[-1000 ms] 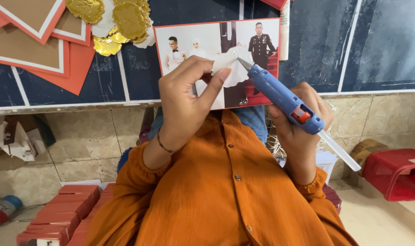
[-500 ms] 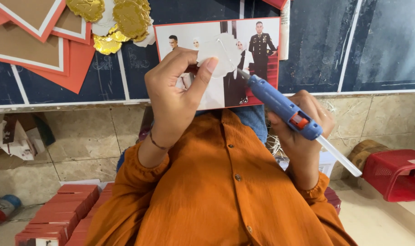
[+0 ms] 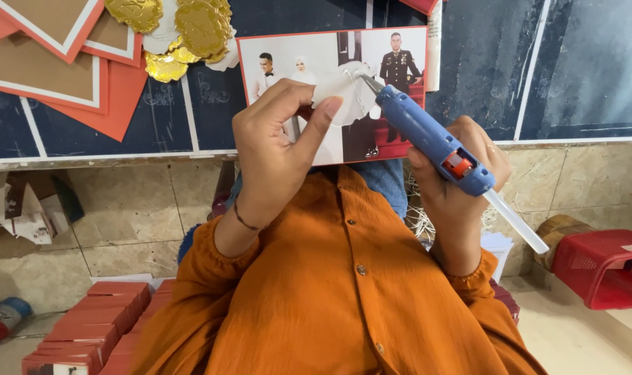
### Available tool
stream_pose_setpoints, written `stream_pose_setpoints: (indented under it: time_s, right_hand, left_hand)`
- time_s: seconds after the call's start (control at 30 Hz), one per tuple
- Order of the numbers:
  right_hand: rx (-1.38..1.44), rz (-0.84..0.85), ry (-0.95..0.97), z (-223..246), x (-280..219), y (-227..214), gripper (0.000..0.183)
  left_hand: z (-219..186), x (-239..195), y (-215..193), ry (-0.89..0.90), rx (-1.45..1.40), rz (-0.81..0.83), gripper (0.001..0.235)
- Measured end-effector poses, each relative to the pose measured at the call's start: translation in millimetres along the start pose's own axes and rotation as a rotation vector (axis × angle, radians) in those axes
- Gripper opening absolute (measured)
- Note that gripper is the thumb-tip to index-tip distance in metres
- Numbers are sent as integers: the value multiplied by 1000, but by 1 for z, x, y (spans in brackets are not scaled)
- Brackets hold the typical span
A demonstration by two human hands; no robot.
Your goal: Using a hot glue gun to attach decorative gold cutouts to printed invitation cards.
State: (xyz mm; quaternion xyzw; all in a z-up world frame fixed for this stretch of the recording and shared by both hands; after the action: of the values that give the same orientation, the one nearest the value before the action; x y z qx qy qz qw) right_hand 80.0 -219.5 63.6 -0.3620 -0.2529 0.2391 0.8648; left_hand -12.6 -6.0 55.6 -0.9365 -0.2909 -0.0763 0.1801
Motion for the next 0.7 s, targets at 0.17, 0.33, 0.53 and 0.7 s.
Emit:
stream_pose_setpoints:
  time_s: [0.17, 0.33, 0.53, 0.7]
  right_hand:
    - [-20, 30, 9, -4, -6, 0, 59]
    - [-54, 77, 26, -8, -11, 0, 60]
    - [7, 190, 107, -54, -29, 5, 47]
    - [-204, 141, 83, -116, -10, -18, 26]
  left_hand:
    - [1, 2, -3, 11, 24, -10, 30]
    - [-1, 4, -5, 32, 20, -19, 31]
    - [6, 5, -8, -7, 3, -34, 30]
    - [13, 4, -5, 2, 4, -28, 32]
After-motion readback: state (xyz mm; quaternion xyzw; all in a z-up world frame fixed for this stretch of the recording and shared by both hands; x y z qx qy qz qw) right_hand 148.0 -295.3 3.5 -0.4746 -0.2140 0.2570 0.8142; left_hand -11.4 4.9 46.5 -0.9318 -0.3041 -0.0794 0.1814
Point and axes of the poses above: each hand's wrist, its own x-axis towards the middle knuckle, its own y-axis out of the palm, z = x × y, the point moved 9 cm from there along x, towards the middle knuckle, and after that the axes turned 3 degrees about z, right-handed, at the moved point
